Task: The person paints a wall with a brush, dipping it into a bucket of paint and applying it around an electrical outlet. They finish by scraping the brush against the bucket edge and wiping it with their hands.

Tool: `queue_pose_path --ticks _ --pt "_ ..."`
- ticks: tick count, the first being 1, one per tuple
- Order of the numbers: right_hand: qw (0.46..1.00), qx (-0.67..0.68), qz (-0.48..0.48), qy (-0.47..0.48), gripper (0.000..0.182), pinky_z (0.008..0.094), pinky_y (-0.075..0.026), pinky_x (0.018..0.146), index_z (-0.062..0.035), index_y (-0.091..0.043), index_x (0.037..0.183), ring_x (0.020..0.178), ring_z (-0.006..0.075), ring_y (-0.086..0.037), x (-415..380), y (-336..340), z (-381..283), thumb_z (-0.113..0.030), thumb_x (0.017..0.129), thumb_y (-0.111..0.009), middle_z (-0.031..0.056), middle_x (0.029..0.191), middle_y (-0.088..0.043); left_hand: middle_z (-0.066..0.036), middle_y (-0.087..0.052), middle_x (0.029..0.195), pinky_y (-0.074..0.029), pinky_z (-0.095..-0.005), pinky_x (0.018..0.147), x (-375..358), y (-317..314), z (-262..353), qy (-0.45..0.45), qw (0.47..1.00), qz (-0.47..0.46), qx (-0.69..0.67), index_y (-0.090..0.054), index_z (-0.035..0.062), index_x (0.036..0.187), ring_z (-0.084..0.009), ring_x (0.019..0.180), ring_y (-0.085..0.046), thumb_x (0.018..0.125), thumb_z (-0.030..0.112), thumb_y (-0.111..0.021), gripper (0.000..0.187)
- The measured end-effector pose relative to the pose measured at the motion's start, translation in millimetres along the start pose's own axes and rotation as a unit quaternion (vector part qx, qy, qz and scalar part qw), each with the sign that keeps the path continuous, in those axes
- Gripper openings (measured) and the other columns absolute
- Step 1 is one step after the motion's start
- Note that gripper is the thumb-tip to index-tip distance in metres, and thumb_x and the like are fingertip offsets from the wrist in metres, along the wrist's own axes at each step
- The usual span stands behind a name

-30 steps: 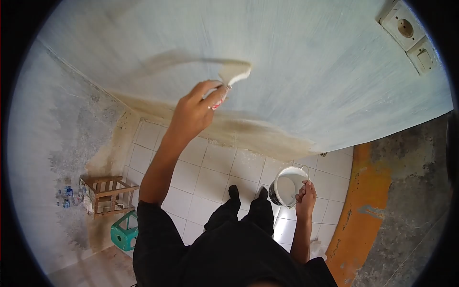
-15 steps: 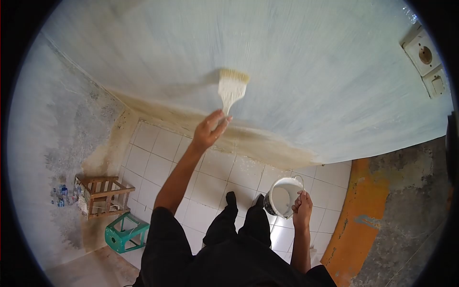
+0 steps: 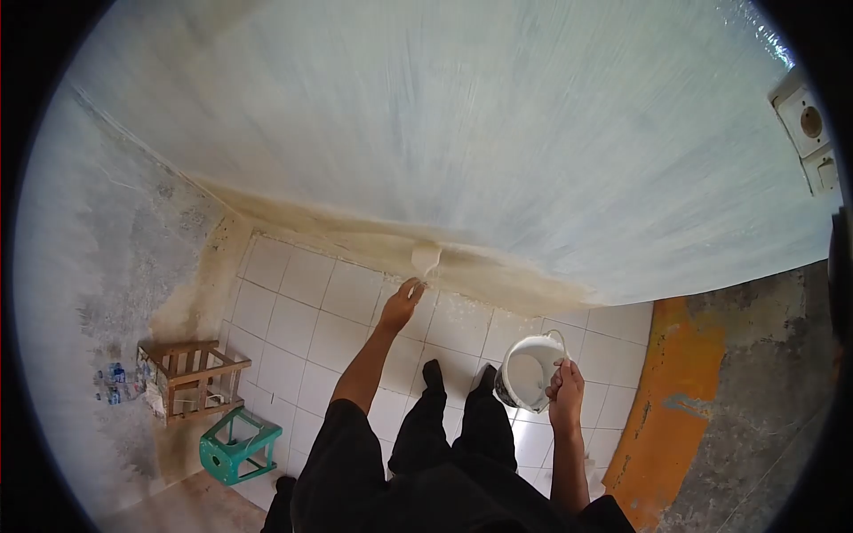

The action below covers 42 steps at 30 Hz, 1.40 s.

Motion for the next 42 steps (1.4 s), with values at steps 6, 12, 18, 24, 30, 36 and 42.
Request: queue_pose_path --ticks 6,12,18,24,30,36,42 --pt "1.0 0.01 -0.016 0.015 0.021 0.0184 -0.022 0.045 -0.0092 -0.055 0.094 0.052 0.0005 -0.026 -6.2 -2.5 -4.9 -0.026 0.103 -0.047 -0.008 0.065 -0.035 -0.013 -0.053 0.124 -0.057 -0.0405 0.078 14.3 9.8 -5.5 0.054 0.996 -0.066 0.003 -0.057 0.0098 0.123 -0.0321 0.106 -0.061 0.083 -0.002 -0.058 0.042" --pt "0.999 0.025 -0.034 0.025 0.02 0.0184 -0.023 0.044 -0.0085 -0.055 0.095 0.051 0.0005 -0.027 -11.9 -4.6 -11.1 -0.026 0.103 -0.047 -0.008 0.064 -0.035 -0.01 -0.057 0.119 -0.055 -0.0403 0.074 68.9 87.4 28.6 -0.018 0.999 -0.038 0.031 -0.06 0.0125 0.121 -0.0302 0.093 -0.064 0.089 0.004 -0.055 0.033" --pt "0.998 0.047 -0.031 0.028 0.019 0.0203 -0.021 0.045 -0.0077 -0.054 0.096 0.051 0.0019 -0.024 -16.1 -2.2 -12.1 -0.024 0.102 -0.047 -0.0072 0.064 -0.033 -0.008 -0.06 0.11 -0.052 -0.0373 0.072 116.6 185.9 71.0 -0.012 0.999 -0.049 -0.004 -0.063 0.0086 0.117 -0.0267 0.086 -0.063 0.092 0.004 -0.053 0.028" --pt "0.996 0.072 -0.021 0.047 0.019 0.0193 -0.023 0.043 -0.0083 -0.055 0.094 0.05 0.0008 -0.028 -14.2 8.7 -7.1 -0.025 0.101 -0.049 -0.0079 0.062 -0.035 -0.009 -0.06 0.106 -0.051 -0.0372 0.072 163.4 319.5 156.6 -0.07 0.997 0.023 -0.005 -0.065 0.006 0.114 -0.026 0.085 -0.063 0.085 -0.007 -0.054 0.034" --pt "0.996 0.073 -0.011 0.053 0.018 0.0195 -0.023 0.042 -0.0087 -0.056 0.093 0.049 0.0009 -0.027 -9.0 17.5 4.1 -0.023 0.101 -0.049 -0.0078 0.062 -0.035 -0.003 -0.06 0.106 -0.055 -0.0395 0.09 171.3 416.8 238.3 -0.152 0.968 0.158 0.118 -0.067 0.0075 0.112 -0.0236 0.089 -0.063 0.078 -0.012 -0.058 0.041" --pt "0.996 0.076 -0.005 0.055 0.019 0.0193 -0.023 0.042 -0.0083 -0.056 0.094 0.048 0.0011 -0.027 -13.3 27.3 7.3 -0.023 0.102 -0.048 -0.0077 0.062 -0.035 -0.017 -0.055 0.118 -0.06 -0.035 0.082 160.7 409.3 230.8 -0.209 0.932 0.297 0.013 -0.062 -0.0001 0.118 -0.0311 0.101 -0.064 0.08 -0.019 -0.055 0.043" --pt "0.998 0.047 0.002 0.034 0.02 0.0193 -0.023 0.042 -0.0081 -0.056 0.094 0.049 0.0011 -0.027 -15.6 37.2 12.1 -0.025 0.102 -0.048 -0.0075 0.063 -0.035 -0.017 -0.054 0.117 -0.059 -0.0326 0.075 136.4 269.0 161.0 -0.22 0.913 0.344 -0.029 -0.064 -0.0005 0.113 -0.0283 0.1 -0.063 0.078 -0.012 -0.069 0.037"
Point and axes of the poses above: each hand's wrist, its own x-axis towards the middle knuckle, its own y-axis out of the back of the hand, z = x × y, the point moved 9 cm from there along x, towards the middle knuckle
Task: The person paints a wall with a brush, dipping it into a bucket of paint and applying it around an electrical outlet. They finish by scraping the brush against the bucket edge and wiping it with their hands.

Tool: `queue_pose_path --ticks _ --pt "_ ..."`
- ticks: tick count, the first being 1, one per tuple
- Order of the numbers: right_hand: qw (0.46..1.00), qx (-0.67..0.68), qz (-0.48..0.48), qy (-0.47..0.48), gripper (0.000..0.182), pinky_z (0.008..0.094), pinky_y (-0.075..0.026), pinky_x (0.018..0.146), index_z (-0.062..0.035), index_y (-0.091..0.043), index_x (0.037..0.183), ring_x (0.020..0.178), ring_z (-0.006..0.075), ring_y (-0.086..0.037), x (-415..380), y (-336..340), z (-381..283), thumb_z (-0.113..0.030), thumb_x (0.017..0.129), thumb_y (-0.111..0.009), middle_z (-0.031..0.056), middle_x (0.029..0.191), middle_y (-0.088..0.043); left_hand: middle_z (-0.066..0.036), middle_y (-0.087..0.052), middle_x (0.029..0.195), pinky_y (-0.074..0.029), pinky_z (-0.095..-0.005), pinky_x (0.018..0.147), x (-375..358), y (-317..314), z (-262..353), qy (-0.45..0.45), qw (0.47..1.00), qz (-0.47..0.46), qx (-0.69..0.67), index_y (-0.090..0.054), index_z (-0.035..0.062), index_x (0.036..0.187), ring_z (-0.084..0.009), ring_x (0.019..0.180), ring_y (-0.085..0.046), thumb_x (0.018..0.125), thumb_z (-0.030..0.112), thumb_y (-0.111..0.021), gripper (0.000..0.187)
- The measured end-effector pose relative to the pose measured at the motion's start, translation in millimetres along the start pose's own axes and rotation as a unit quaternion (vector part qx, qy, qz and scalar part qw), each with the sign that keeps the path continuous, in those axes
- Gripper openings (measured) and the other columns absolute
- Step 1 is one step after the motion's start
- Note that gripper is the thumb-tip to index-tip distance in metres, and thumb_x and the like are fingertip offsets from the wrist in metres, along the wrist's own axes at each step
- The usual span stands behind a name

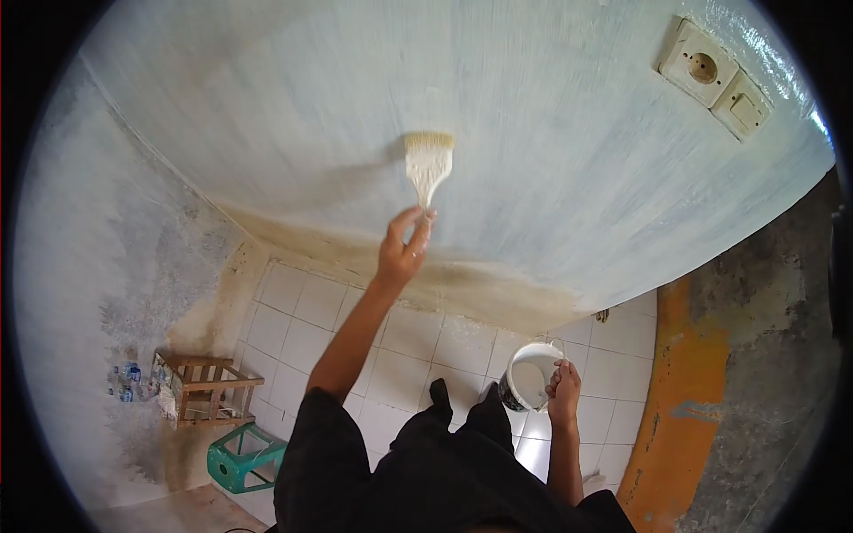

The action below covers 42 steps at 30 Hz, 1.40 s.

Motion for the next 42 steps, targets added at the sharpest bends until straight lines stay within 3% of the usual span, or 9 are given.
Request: queue_pose_path --ticks 5,9,18,21,24,30,33,36,42 --pt "1.0 -0.01 0.003 -0.015 0.021 0.0191 -0.023 0.042 -0.0076 -0.055 0.093 0.049 0.0011 -0.027 5.7 8.3 7.7 -0.026 0.102 -0.048 -0.0076 0.064 -0.036 -0.014 -0.053 0.115 -0.058 -0.0344 0.078 -100.2 -65.9 9.1 -0.007 0.995 -0.037 0.095 -0.063 -0.0006 0.112 -0.0279 0.1 -0.062 0.076 -0.008 -0.073 0.038" --pt "0.999 -0.022 0.007 -0.03 0.022 0.0192 -0.023 0.042 -0.0074 -0.055 0.094 0.049 0.0008 -0.026 3.1 10.8 17.6 -0.026 0.103 -0.047 -0.008 0.064 -0.035 -0.014 -0.052 0.116 -0.057 -0.0355 0.081 -201.1 -110.9 -0.1 0.072 0.989 -0.108 0.072 -0.063 0.0001 0.112 -0.0295 0.101 -0.062 0.078 -0.007 -0.071 0.035" --pt "0.999 -0.037 0.008 -0.04 0.023 0.0193 -0.022 0.043 -0.0066 -0.055 0.094 0.05 0.0006 -0.027 16.9 12.0 27.0 -0.025 0.103 -0.047 -0.0074 0.065 -0.036 -0.019 -0.054 0.117 -0.054 -0.0388 0.088 -290.6 -142.0 -2.2 0.18 0.955 -0.234 0.031 -0.059 0.0017 0.121 -0.0352 0.108 -0.059 0.085 -0.005 -0.062 0.037" --pt "0.998 -0.043 -0.011 -0.043 0.022 0.0194 -0.022 0.044 -0.006 -0.056 0.094 0.051 0.0008 -0.028 18.1 6.4 24.7 -0.025 0.103 -0.047 -0.0071 0.065 -0.036 -0.019 -0.054 0.119 -0.053 -0.04 0.09 -308.2 -135.9 0.3 0.276 0.924 -0.266 -0.015 -0.059 0.001 0.121 -0.0357 0.108 -0.058 0.087 -0.003 -0.06 0.035" --pt "0.997 -0.054 -0.025 -0.041 0.022 0.0197 -0.023 0.045 -0.0056 -0.056 0.094 0.052 0.0016 -0.028 16.1 10.2 22.5 -0.024 0.102 -0.047 -0.0065 0.066 -0.036 -0.018 -0.054 0.117 -0.053 -0.0378 0.088 -310.3 -122.3 23.1 0.36 0.897 -0.242 -0.081 -0.059 0.0009 0.121 -0.0354 0.106 -0.058 0.088 -0.002 -0.059 0.033" --pt "0.995 -0.076 -0.038 -0.05 0.022 0.0201 -0.026 0.051 -0.0057 -0.058 0.096 0.058 0.003 -0.032 26.5 10.2 23.6 -0.025 0.102 -0.047 -0.0052 0.069 -0.039 -0.016 -0.058 0.109 -0.054 -0.0307 0.078 -255.5 -73.8 97.9 0.37 0.915 -0.157 -0.02 -0.06 -0.0016 0.113 -0.0284 0.094 -0.063 0.094 0.006 -0.059 0.021" --pt "0.992 -0.092 -0.073 -0.046 0.023 0.02 -0.029 0.053 -0.0063 -0.059 0.096 0.06 0.0034 -0.036 32.7 7.2 9.4 -0.024 0.102 -0.046 -0.006 0.069 -0.041 -0.012 -0.061 0.098 -0.053 -0.0288 0.075 -250.2 -61.4 123.0 0.646 0.747 -0.014 -0.155 -0.06 -0.0049 0.105 -0.0183 0.082 -0.063 0.099 0.013 -0.053 0.02" --pt "0.99 -0.087 -0.112 -0.023 0.024 0.0193 -0.028 0.052 -0.0065 -0.059 0.096 0.059 0.0022 -0.035 32.6 1.2 -10.8 -0.025 0.103 -0.045 -0.0061 0.069 -0.041 -0.008 -0.061 0.095 -0.052 -0.0281 0.073 -213.0 -66.8 156.9 0.659 0.723 0.019 -0.205 -0.06 -0.0048 0.106 -0.0137 0.076 -0.061 0.101 0.016 -0.053 0.023" --pt "0.978 -0.103 -0.18 0.023 0.026 0.0193 -0.026 0.051 -0.0068 -0.06 0.097 0.058 0.0013 -0.032 21.4 4.6 -70.4 -0.027 0.104 -0.045 -0.0066 0.067 -0.039 -0.009 -0.058 0.1 -0.054 -0.0284 0.075 -118.8 -89.6 186.7 0.534 0.817 -0.045 -0.214 -0.059 -0.004 0.104 -0.0153 0.083 -0.061 0.099 0.01 -0.053 0.016"
Point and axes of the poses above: each hand's wrist, its own x-axis towards the middle knuckle, its own y-axis out of the back of the hand, z = x × y, the point moved 9 cm from there along x, towards the middle knuckle
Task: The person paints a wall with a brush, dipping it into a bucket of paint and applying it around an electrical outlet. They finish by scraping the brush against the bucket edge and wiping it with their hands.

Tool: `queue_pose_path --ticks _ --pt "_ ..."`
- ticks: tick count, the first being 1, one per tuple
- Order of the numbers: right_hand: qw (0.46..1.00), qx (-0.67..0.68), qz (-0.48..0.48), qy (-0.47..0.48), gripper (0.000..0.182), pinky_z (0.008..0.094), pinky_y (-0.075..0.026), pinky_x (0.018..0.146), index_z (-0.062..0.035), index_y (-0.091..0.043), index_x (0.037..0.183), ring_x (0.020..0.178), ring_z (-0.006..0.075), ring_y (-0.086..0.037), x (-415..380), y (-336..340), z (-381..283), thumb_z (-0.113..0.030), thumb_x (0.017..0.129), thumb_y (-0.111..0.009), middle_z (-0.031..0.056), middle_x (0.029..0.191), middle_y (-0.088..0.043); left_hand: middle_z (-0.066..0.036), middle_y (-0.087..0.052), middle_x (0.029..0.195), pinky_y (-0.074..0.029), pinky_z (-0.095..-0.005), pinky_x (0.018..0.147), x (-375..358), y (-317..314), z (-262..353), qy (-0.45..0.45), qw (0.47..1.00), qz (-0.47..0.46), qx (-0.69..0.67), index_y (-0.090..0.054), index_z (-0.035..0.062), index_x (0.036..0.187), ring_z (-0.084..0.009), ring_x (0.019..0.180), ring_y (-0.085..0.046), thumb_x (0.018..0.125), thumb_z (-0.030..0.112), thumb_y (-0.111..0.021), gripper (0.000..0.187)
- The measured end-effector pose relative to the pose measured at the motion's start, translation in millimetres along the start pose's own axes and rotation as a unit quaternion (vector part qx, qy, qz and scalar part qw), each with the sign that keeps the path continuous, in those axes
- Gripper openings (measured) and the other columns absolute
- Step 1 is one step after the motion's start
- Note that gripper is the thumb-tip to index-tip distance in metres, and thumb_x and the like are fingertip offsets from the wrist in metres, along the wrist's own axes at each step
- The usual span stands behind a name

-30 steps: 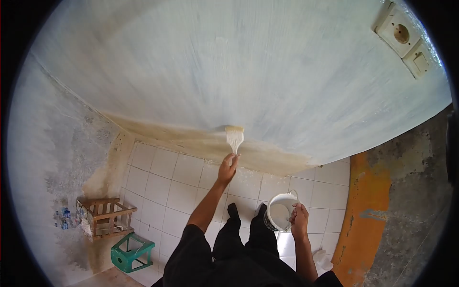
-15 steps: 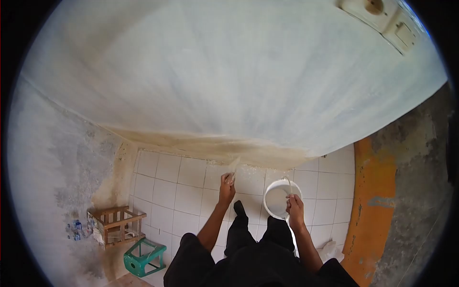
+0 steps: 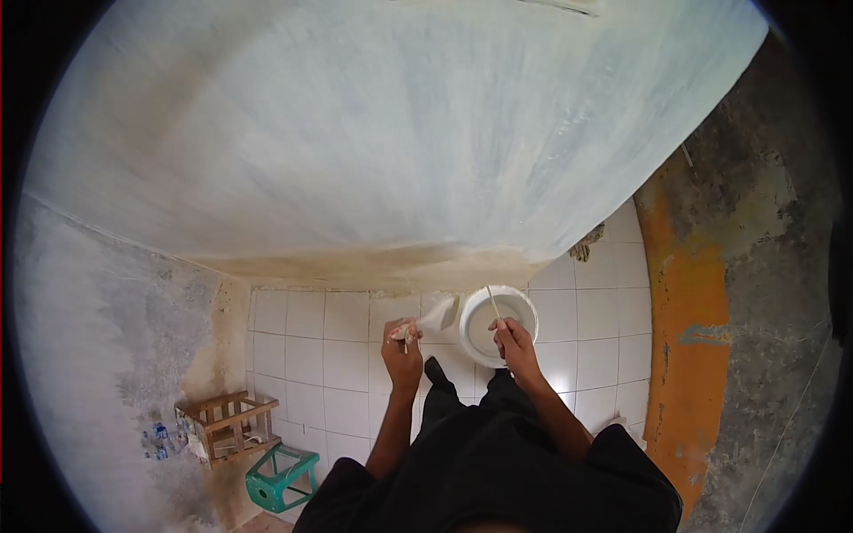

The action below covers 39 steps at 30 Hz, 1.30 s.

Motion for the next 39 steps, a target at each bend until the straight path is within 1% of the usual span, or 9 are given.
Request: queue_pose_path --ticks 5,8,14,15,18,24,30,34,39 --pt "0.996 -0.031 -0.032 0.078 0.028 0.02 -0.027 0.052 -0.0071 -0.061 0.098 0.057 0.0022 -0.032 -7.1 25.4 -40.8 -0.028 0.104 -0.045 -0.0068 0.067 -0.038 -0.012 -0.059 0.098 -0.054 -0.0283 0.071 10.8 -37.2 60.5 -0.113 0.993 -0.032 0.014 -0.06 -0.0037 0.099 -0.0177 0.084 -0.062 0.091 -0.002 -0.056 0.009" --pt "0.995 -0.036 -0.059 0.072 0.026 0.0211 -0.03 0.057 -0.0028 -0.06 0.097 0.062 0.0038 -0.035 -13.6 41.4 -61.0 -0.023 0.104 -0.044 -0.0055 0.068 -0.04 -0.012 -0.06 0.094 -0.055 -0.0283 0.068 11.7 -75.9 71.4 -0.162 0.978 -0.122 0.054 -0.062 -0.0027 0.097 -0.0187 0.083 -0.064 0.087 -0.004 -0.058 0.011" --pt "0.991 -0.02 -0.107 0.077 0.026 0.0204 -0.027 0.054 -0.0054 -0.061 0.099 0.059 0.0028 -0.034 -22.3 75.5 -85.3 -0.025 0.104 -0.045 -0.0062 0.067 -0.041 -0.013 -0.063 0.094 -0.056 -0.0308 0.066 -3.7 -167.2 99.1 -0.169 0.953 -0.222 0.114 -0.063 -0.0015 0.097 -0.0242 0.08 -0.067 0.082 -0.004 -0.06 0.016" --pt "0.99 -0.02 -0.116 0.073 0.026 0.0202 -0.027 0.053 -0.0056 -0.062 0.099 0.058 0.0026 -0.033 -27.4 71.2 -92.5 -0.025 0.104 -0.045 -0.0064 0.067 -0.041 -0.015 -0.063 0.096 -0.057 -0.0328 0.066 -4.7 -171.1 95.6 -0.165 0.951 -0.231 0.125 -0.063 -0.0022 0.098 -0.0287 0.081 -0.067 0.083 0.0 -0.061 0.015" --pt "0.988 -0.009 -0.141 0.067 0.025 0.0196 -0.026 0.052 -0.006 -0.062 0.101 0.057 0.0018 -0.032 -38.4 74.6 -110.4 -0.025 0.104 -0.045 -0.0069 0.067 -0.04 -0.014 -0.063 0.094 -0.056 -0.0337 0.068 -12.3 -194.3 87.0 -0.139 0.946 -0.247 0.16 -0.065 -0.0018 0.097 -0.0277 0.081 -0.067 0.082 0.0 -0.061 0.015" --pt "0.988 0.027 -0.143 0.044 0.025 0.0191 -0.025 0.049 -0.0067 -0.061 0.1 0.055 0.0012 -0.03 -46.7 105.0 -116.6 -0.025 0.104 -0.044 -0.0068 0.067 -0.039 -0.015 -0.061 0.096 -0.051 -0.0432 0.067 -43.9 -248.0 84.9 -0.149 0.9 -0.308 0.269 -0.062 0.0024 0.098 -0.0374 0.08 -0.063 0.079 0.005 -0.062 0.02" --pt "0.988 0.099 -0.116 0.027 0.025 0.02 -0.02 0.046 -0.0062 -0.059 0.1 0.053 0.0021 -0.025 -50.8 126.6 -114.5 -0.026 0.104 -0.044 -0.007 0.065 -0.034 -0.013 -0.06 0.096 -0.051 -0.0413 0.064 -47.7 -256.1 115.1 -0.216 0.914 -0.282 0.198 -0.06 0.0035 0.098 -0.0355 0.076 -0.063 0.079 0.004 -0.061 0.019" --pt "0.983 0.146 -0.108 0.004 0.025 0.0202 -0.019 0.045 -0.0064 -0.058 0.099 0.054 0.0026 -0.024 -55.5 130.1 -114.3 -0.027 0.104 -0.045 -0.0077 0.064 -0.03 -0.011 -0.061 0.096 -0.052 -0.0395 0.064 -46.5 -261.6 127.3 -0.265 0.897 -0.271 0.228 -0.061 0.0045 0.101 -0.0338 0.077 -0.064 0.079 0.004 -0.061 0.022" --pt "0.977 0.199 -0.071 -0.013 0.024 0.0202 -0.021 0.045 -0.0085 -0.058 0.097 0.054 0.0028 -0.025 -55.0 132.4 -108.3 -0.029 0.103 -0.048 -0.0078 0.064 -0.031 -0.01 -0.063 0.098 -0.053 -0.0386 0.066 -33.4 -246.7 112.4 -0.24 0.917 -0.234 0.217 -0.061 0.0049 0.105 -0.033 0.08 -0.065 0.079 0.003 -0.061 0.026"
Point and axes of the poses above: each hand's wrist, its own x-axis towards the middle knuckle, its own y-axis out of the back of the hand, z = x × y, the point moved 9 cm from there along x, towards the middle knuckle
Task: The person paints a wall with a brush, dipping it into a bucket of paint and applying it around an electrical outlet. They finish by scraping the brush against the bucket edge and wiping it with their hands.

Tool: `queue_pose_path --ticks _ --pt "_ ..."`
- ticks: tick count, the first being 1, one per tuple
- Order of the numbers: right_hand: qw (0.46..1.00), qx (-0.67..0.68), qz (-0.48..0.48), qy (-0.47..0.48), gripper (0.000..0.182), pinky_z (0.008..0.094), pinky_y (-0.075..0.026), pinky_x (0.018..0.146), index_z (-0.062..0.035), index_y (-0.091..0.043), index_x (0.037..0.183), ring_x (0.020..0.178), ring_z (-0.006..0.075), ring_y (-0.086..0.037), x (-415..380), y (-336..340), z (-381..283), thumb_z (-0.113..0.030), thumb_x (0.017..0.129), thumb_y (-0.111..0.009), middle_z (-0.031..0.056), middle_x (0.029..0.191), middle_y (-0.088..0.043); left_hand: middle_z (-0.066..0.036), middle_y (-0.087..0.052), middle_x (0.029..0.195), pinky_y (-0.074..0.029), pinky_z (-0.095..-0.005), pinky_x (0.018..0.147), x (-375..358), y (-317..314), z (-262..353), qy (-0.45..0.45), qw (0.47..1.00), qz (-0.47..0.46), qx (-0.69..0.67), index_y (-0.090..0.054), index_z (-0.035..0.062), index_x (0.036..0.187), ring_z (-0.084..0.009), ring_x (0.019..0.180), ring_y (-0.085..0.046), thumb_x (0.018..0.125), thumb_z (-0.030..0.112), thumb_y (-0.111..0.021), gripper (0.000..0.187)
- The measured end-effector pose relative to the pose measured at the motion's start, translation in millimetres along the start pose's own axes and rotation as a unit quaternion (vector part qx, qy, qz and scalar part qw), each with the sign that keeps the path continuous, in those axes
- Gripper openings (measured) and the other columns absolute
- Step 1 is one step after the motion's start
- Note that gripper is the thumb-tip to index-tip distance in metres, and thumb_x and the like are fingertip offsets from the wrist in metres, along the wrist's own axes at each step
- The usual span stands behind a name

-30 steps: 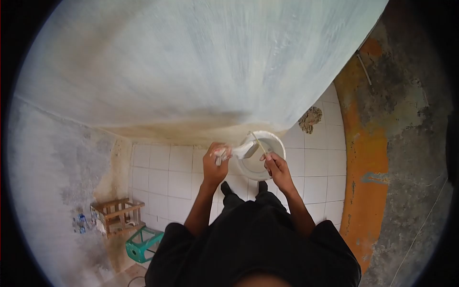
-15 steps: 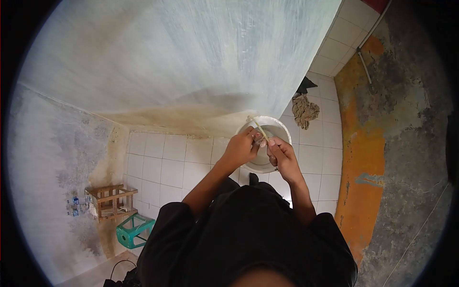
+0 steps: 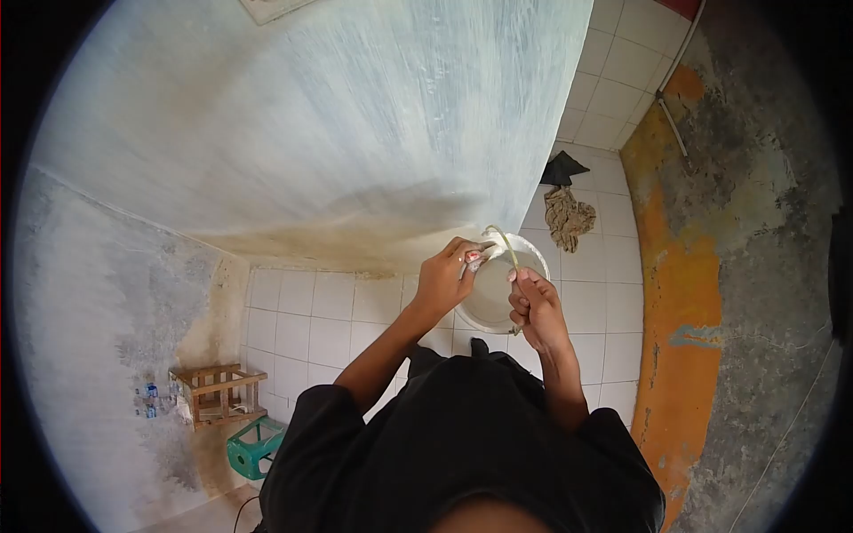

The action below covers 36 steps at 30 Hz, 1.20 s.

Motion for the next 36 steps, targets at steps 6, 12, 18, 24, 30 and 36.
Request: queue_pose_path --ticks 6,12,18,24,30,36 --pt "1.0 0.012 0.01 0.012 0.023 0.0202 -0.02 0.045 -0.0084 -0.058 0.096 0.056 0.0024 -0.026 0.5 8.8 -4.6 -0.029 0.103 -0.049 -0.0085 0.064 -0.03 -0.011 -0.066 0.1 -0.054 -0.0351 0.07 -3.4 2.6 1.4 -0.016 0.999 0.042 -0.016 -0.062 0.0025 0.101 -0.0289 0.083 -0.068 0.081 -0.001 -0.06 0.021" --pt "0.999 0.002 0.032 0.013 0.023 0.02 -0.019 0.045 -0.0091 -0.059 0.097 0.054 0.0017 -0.025 -3.7 9.7 -5.8 -0.03 0.102 -0.05 -0.0088 0.064 -0.03 -0.011 -0.066 0.097 -0.055 -0.0298 0.071 -10.4 11.6 -47.5 0.132 0.96 0.061 -0.241 -0.062 -0.0027 0.096 -0.0181 0.085 -0.066 0.088 -0.003 -0.058 0.01" --pt "0.998 0.013 0.052 0.023 0.018 0.0203 -0.017 0.044 -0.0105 -0.056 0.097 0.052 0.0011 -0.022 1.9 25.2 7.7 -0.026 0.102 -0.049 -0.0092 0.065 -0.031 -0.012 -0.065 0.098 -0.055 -0.0281 0.075 19.5 54.3 29.3 0.017 0.984 -0.051 -0.17 -0.063 -0.004 0.101 -0.0178 0.088 -0.067 0.087 -0.006 -0.057 0.015" --pt "0.998 0.005 0.058 0.036 0.016 0.0205 -0.018 0.044 -0.0109 -0.055 0.098 0.051 0.0012 -0.022 -1.7 37.3 5.8 -0.026 0.101 -0.049 -0.009 0.066 -0.032 -0.011 -0.066 0.096 -0.053 -0.0253 0.073 87.2 138.2 76.6 -0.095 0.99 0.045 -0.099 -0.065 0.0001 0.104 -0.0168 0.081 -0.066 0.084 -0.005 -0.06 0.021" --pt "0.995 0.012 0.085 0.058 0.017 0.0201 -0.019 0.044 -0.0113 -0.055 0.096 0.052 0.0015 -0.023 -6.5 53.7 -3.3 -0.026 0.102 -0.049 -0.0086 0.065 -0.032 -0.01 -0.065 0.094 -0.053 -0.028 0.079 155.8 198.0 154.2 -0.184 0.976 0.026 0.111 -0.065 -0.0037 0.102 -0.0148 0.086 -0.063 0.082 -0.012 -0.057 0.023" --pt "0.991 0.019 0.104 0.078 0.018 0.0198 -0.019 0.044 -0.0118 -0.056 0.095 0.052 0.0015 -0.024 -19.1 68.9 -9.3 -0.028 0.102 -0.05 -0.0086 0.065 -0.032 -0.01 -0.066 0.091 -0.052 -0.0273 0.075 188.6 243.9 224.4 -0.277 0.945 0.088 0.152 -0.066 -0.0024 0.1 -0.0173 0.083 -0.064 0.082 -0.007 -0.063 0.019"
Point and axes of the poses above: each hand's wrist, its own x-axis towards the middle knuckle, its own y-axis out of the back of the hand, z = x × y, the point moved 9 cm from there along x, towards the middle knuckle
